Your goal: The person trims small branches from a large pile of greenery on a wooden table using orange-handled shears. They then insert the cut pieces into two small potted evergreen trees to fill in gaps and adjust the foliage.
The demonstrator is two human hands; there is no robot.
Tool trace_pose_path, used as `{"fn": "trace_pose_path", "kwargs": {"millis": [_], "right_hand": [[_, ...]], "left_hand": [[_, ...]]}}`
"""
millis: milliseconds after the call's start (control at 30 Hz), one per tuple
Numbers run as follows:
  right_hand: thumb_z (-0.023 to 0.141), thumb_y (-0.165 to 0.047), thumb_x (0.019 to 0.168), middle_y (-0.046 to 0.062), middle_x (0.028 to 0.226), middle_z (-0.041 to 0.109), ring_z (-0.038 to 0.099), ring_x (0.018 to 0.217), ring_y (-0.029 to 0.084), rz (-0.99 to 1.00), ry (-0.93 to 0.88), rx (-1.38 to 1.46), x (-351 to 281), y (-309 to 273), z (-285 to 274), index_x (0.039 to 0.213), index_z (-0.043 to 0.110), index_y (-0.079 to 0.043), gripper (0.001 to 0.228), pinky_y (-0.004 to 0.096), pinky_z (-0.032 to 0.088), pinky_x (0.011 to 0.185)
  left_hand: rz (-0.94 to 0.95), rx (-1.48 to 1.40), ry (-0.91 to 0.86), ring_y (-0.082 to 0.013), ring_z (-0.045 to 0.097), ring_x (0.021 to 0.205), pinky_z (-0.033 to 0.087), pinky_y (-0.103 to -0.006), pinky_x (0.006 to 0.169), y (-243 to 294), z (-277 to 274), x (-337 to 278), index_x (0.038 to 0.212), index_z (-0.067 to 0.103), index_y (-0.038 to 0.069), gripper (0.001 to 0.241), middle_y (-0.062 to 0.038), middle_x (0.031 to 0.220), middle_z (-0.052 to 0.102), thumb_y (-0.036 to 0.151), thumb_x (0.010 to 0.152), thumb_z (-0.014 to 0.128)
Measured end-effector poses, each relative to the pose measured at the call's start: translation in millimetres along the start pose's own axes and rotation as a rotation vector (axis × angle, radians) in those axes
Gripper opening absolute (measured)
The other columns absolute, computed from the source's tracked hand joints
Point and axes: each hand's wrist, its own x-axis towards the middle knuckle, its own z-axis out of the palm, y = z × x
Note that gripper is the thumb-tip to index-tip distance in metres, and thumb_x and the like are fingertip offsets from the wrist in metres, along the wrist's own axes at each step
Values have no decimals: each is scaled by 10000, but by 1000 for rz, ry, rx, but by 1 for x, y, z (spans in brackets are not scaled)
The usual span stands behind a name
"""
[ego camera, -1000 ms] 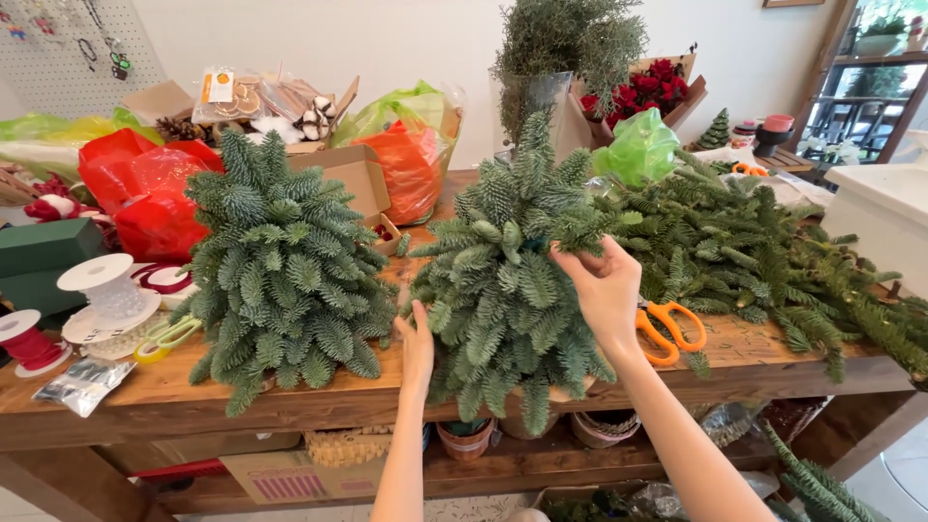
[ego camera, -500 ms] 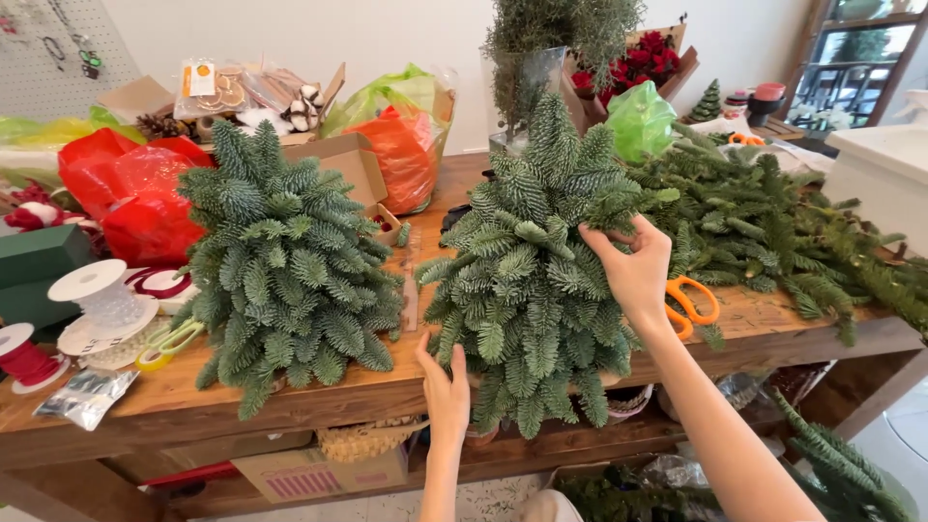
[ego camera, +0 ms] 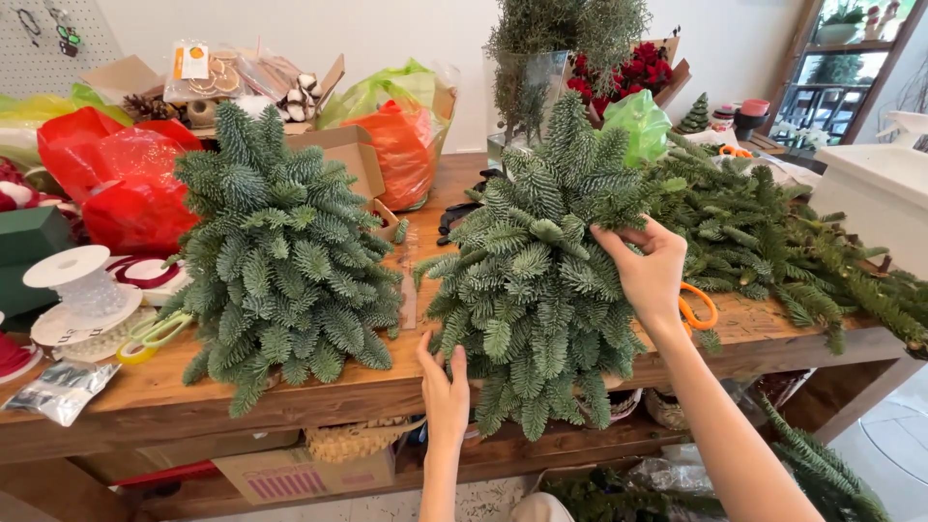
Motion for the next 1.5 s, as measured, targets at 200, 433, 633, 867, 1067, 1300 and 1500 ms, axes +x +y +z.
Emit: {"fn": "trace_pose_path", "kwargs": {"millis": [200, 433, 633, 867, 1067, 1300, 1500], "right_hand": [[755, -86, 884, 45, 920, 766, 707, 834, 107, -27, 10, 13, -1, 1, 1, 925, 736, -61, 51, 258, 575, 801], [752, -94, 878, 48, 985, 768, 725, 885, 116, 3, 17, 22, 2, 1, 2, 992, 739, -60, 119, 263, 584, 849], [746, -71, 879, 46, 984, 764, 714, 893, 93, -11, -35, 42, 4, 0, 1, 1007, 745, -62, 128, 238, 576, 830], [742, -73, 886, 23, 956, 759, 707, 873, 81, -59, -55, -17, 5, 11, 4, 975, 744, -52, 91, 212, 540, 731], [735, -68, 893, 20, 852, 706, 553, 716, 71, -34, -50, -48, 5, 21, 2, 908, 735, -61, 17, 227, 419, 608], [753, -136, 926, -34, 553, 496, 279, 473, 54, 60, -60, -50, 5, 25, 3, 782, 668, -102, 170, 255, 198, 450], [778, -132, 856, 30, 690, 492, 399, 760, 153, 8, -90, -225, 20, 48, 1, 660, 609, -84, 263, 348, 353, 713]], "left_hand": [[16, 18, 9, -342, 405, 1426, 263, -560, 1145, 2, 1, -3, 1476, 273, 248, 710, -140, 1611, 322, 637, 891, 377], [20, 22, 6, -343, 389, 1434, 258, -563, 1153, 0, 1, -2, 1486, 268, 233, 724, -126, 1625, 295, 631, 892, 381], [10, 31, 11, -320, 401, 1432, 279, -531, 1142, 0, 2, -3, 1485, 278, 217, 746, -139, 1612, 311, 647, 884, 376], [12, 45, 18, -336, 398, 1431, 281, -534, 1138, 0, 3, -3, 1478, 297, 229, 729, -146, 1600, 338, 650, 887, 364], [18, 46, 20, -342, 406, 1424, 290, -538, 1133, -1, 3, -4, 1462, 309, 230, 695, -136, 1601, 340, 633, 899, 368], [-20, 66, 6, -319, 383, 1438, 275, -536, 1149, 1, 2, -2, 1487, 300, 260, 744, -130, 1602, 339, 674, 871, 351], [0, 74, 15, -304, 408, 1420, 310, -523, 1119, -1, 3, -2, 1477, 315, 255, 688, -117, 1597, 345, 627, 900, 369]]}}
